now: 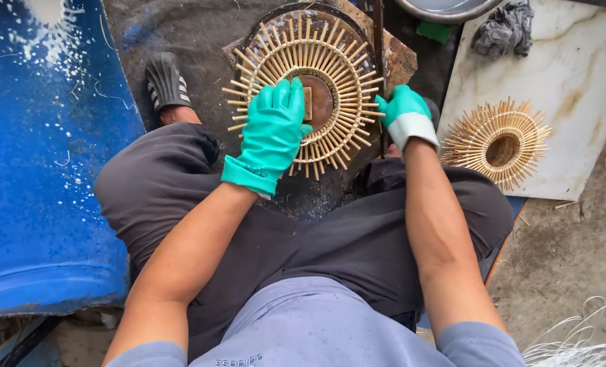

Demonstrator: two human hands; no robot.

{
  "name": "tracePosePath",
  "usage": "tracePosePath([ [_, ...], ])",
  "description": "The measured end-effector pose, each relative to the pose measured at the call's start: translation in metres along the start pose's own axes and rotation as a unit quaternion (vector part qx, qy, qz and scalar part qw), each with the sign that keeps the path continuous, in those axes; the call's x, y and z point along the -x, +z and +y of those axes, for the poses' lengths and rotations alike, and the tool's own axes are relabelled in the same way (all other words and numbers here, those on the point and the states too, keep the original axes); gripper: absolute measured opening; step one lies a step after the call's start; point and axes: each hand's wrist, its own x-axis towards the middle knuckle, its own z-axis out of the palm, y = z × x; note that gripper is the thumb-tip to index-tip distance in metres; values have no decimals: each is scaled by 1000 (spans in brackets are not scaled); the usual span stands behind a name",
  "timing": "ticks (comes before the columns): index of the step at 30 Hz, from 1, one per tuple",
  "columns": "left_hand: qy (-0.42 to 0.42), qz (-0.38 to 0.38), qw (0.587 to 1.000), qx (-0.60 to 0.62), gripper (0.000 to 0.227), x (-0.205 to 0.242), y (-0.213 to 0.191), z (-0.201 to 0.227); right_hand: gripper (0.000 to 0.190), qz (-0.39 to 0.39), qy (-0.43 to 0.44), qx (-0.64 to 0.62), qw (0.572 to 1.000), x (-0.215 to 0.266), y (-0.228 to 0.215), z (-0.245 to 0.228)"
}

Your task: Assembling and scraping bamboo slats to manufacture a circular decorative component.

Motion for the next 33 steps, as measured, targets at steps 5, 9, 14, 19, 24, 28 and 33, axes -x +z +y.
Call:
tracePosePath([
  [5,-3,-1,997,-79,73,15,18,-4,40,21,3,36,999,-30,35,14],
  [9,-54,-17,996,-71,66,15,5,-6,46,21,-14,-7,1000,-23,28,19],
  [14,-68,-31,996,-49,82,10,12,-13,52,40,15,-44,998,-24,40,22],
  [19,-58,-45,996,-55,90,5,21,-20,50,91,1,-56,994,-30,47,27],
  [24,-47,-84,995,-3,90,0,24,-26,54,76,-66,-87,991,-37,51,46],
  [28,-32,-56,998,5,88,-10,38,-27,38,-7,-49,-101,994,-10,9,20],
  [33,-53,-43,997,21,86,-28,45,-19,22,-17,7,-531,847,38,-37,9],
])
